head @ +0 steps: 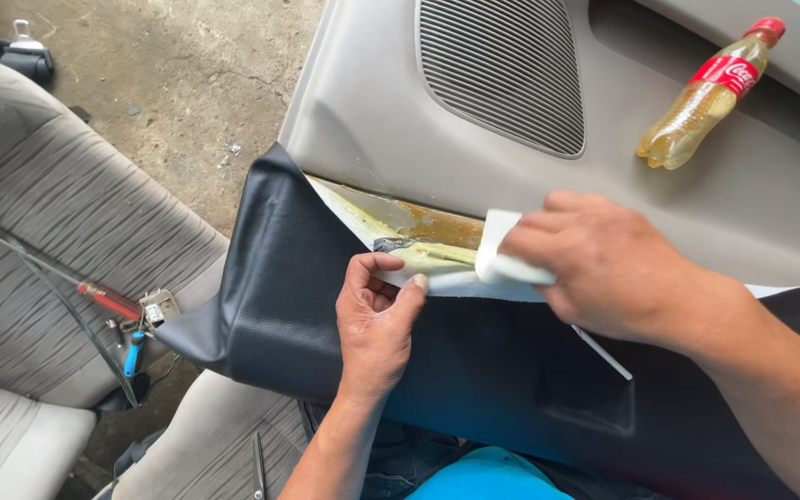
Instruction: The person applies adhesive from a bottle to a car door panel, wipes the area with a cloth, and marks the surface with a pen before manipulating a vinyl sheet.
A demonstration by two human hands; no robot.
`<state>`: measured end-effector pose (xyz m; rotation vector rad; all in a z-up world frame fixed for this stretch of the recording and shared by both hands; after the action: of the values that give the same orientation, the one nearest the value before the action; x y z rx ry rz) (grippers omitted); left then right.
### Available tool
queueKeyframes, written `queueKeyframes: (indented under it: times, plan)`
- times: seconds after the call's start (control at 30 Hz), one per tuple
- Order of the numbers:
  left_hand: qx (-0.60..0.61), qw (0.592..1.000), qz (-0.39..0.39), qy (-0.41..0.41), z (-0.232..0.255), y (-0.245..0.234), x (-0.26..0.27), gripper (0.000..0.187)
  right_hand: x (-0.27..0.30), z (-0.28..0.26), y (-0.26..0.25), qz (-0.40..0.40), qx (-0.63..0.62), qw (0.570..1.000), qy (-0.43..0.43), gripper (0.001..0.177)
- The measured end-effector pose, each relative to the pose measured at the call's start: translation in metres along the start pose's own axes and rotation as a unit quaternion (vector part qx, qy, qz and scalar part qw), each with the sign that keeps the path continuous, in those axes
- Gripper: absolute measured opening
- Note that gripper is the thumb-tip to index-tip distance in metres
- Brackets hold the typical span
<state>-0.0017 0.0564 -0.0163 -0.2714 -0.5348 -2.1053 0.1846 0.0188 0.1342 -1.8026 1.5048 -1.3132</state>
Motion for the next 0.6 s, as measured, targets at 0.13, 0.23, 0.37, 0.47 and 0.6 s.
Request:
queueKeyframes:
  times: [0.13,0.23,0.37,0.47,0.6]
  plan:
    - [0.037,0.999,-0.007,-0.023,-0.012,0.000,-0.003,0.022,-0.004,-0.004,-0.005,0.121,-0.129,0.981,-0.087,0.031]
    - [0.120,0.992,-0.034,-0.027,-0.015,0.004,-0.013,0.023,-0.022,-0.011,0.010,0.100,-0.183,0.974,-0.090,0.029]
    - [0.237,0.968,-0.070,-0.041,-0.017,0.003,-0.009,0.024,-0.025,-0.012,0.021,0.019,-0.156,0.986,-0.046,0.021]
    - [0.262,0.959,-0.100,-0.044,-0.011,0.003,-0.016,0.023,-0.013,-0.006,0.009,-0.047,-0.007,0.999,-0.002,0.028]
    - [0.266,0.955,-0.114,-0.063,-0.011,0.001,-0.013,0.024,-0.003,0.004,-0.020,-0.006,-0.037,0.998,0.050,0.031]
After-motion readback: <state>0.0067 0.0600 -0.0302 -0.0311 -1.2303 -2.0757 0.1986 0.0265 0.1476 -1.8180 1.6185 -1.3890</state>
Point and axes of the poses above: each hand's wrist, its own x-axis away from the middle knuckle, its own y-axis out of the palm, z = x × y, the point moved 3 cm from there along -x, towards the middle knuckle, and after that the axes turned 12 degrees about -x, right-handed, at the moved point
